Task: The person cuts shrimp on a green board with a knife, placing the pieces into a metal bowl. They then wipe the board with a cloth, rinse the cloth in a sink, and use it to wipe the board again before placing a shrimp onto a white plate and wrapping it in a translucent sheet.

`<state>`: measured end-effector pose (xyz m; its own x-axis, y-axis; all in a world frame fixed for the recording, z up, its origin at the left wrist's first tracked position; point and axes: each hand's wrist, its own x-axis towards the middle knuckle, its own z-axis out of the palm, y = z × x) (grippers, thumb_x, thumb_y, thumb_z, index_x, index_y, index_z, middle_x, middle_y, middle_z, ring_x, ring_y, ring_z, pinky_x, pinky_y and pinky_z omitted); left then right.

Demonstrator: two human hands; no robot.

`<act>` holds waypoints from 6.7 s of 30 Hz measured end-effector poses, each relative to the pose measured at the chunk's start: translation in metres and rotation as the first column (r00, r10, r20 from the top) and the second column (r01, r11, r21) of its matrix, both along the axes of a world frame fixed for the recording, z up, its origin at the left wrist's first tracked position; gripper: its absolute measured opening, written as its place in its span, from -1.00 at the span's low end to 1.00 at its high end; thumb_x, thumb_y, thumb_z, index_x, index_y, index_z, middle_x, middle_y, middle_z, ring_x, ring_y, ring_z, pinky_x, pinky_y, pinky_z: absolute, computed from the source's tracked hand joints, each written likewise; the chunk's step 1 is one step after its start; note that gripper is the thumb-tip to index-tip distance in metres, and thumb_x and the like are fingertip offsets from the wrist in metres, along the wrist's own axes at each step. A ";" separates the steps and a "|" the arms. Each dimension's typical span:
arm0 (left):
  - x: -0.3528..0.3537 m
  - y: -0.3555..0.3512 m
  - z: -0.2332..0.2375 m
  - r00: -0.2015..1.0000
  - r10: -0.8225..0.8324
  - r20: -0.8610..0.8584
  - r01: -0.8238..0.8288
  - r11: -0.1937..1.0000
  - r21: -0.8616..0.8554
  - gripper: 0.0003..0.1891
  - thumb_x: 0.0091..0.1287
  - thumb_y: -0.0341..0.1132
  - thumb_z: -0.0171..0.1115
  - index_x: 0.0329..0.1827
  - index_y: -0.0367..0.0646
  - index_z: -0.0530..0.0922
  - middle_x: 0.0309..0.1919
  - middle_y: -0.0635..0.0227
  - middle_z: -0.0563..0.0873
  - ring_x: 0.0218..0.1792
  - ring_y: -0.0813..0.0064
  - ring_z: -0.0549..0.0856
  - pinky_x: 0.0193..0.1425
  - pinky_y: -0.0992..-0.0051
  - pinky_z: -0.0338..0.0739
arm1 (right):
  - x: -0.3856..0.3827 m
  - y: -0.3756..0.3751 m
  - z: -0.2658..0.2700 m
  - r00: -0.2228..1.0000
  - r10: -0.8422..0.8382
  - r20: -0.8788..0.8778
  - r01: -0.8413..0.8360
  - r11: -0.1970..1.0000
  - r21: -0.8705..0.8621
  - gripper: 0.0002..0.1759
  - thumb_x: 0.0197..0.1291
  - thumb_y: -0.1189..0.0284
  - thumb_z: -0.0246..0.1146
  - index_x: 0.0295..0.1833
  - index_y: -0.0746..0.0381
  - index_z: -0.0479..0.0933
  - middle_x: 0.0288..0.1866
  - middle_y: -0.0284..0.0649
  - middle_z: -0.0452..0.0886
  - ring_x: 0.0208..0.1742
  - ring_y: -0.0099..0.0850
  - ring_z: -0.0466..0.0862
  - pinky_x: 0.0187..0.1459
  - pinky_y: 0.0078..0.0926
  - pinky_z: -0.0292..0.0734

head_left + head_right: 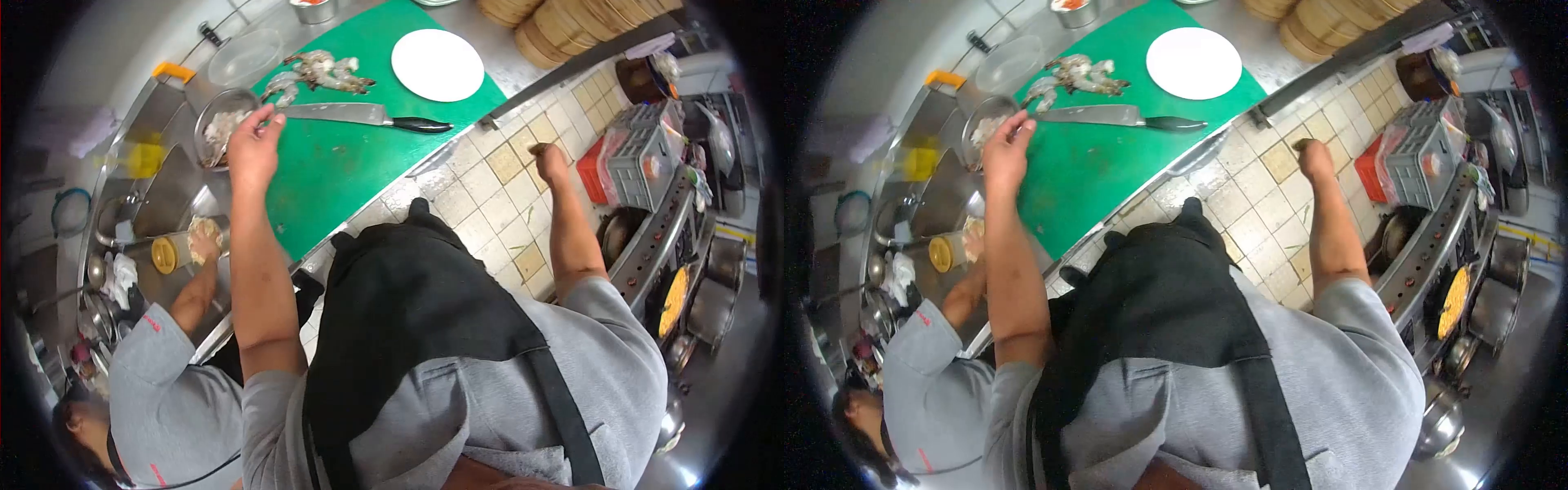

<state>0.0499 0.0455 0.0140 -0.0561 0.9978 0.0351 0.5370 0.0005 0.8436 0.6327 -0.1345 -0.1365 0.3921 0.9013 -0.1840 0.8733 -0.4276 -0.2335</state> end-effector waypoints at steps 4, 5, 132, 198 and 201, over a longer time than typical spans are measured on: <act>0.039 -0.006 -0.009 0.979 -0.149 -0.141 0.140 0.987 -0.074 -0.59 0.33 -0.19 0.42 0.18 -0.16 0.70 -0.08 0.21 0.81 -0.22 0.44 0.73 -0.02 0.42 0.62 | -0.020 -0.013 0.034 0.970 -0.232 -0.073 0.243 0.921 0.305 -0.82 0.28 0.39 0.29 -0.10 0.18 0.75 -0.23 -0.01 0.77 -0.16 -0.08 0.79 -0.08 -0.21 0.66; 0.044 -0.002 -0.016 0.970 -0.174 -0.171 0.163 0.984 -0.075 -0.60 0.33 -0.19 0.41 0.18 -0.16 0.70 -0.06 0.18 0.80 -0.18 0.40 0.75 0.00 0.38 0.63 | -0.020 -0.009 0.038 0.963 -0.252 -0.093 0.269 0.910 0.316 -0.81 0.27 0.34 0.34 -0.12 0.20 0.74 -0.24 -0.01 0.77 -0.17 -0.08 0.79 -0.09 -0.22 0.65; 0.026 -0.069 -0.085 0.970 -0.021 -0.244 0.067 0.981 0.183 -0.73 0.23 -0.30 0.48 -0.03 -0.15 0.77 -0.16 0.14 0.73 -0.17 0.09 0.73 -0.04 0.25 0.63 | -0.292 0.030 0.176 0.695 0.663 -0.280 -0.662 0.741 0.112 -0.32 0.34 0.54 0.19 0.57 -0.01 0.30 -0.16 0.21 0.65 -0.13 0.16 0.66 -0.05 0.04 0.56; 0.012 -0.095 -0.079 0.936 0.067 -0.346 -0.039 0.995 0.087 -0.82 0.20 -0.34 0.50 -0.20 -0.21 0.76 -0.24 0.10 0.72 -0.22 0.06 0.75 -0.11 0.18 0.62 | -0.332 0.045 0.158 0.593 0.745 -0.307 -0.724 0.660 0.203 -0.34 0.31 0.54 0.22 0.53 0.04 0.36 -0.26 0.12 0.64 -0.20 0.13 0.66 -0.11 0.03 0.56; 0.012 -0.095 -0.079 0.939 0.055 -0.339 -0.028 0.996 0.084 -0.82 0.20 -0.34 0.50 -0.20 -0.21 0.76 -0.24 0.10 0.73 -0.22 0.06 0.75 -0.10 0.19 0.62 | -0.332 0.044 0.165 0.587 0.739 -0.330 -0.717 0.664 0.212 -0.35 0.31 0.55 0.22 0.52 0.05 0.37 -0.26 0.13 0.64 -0.19 0.13 0.66 -0.10 0.03 0.56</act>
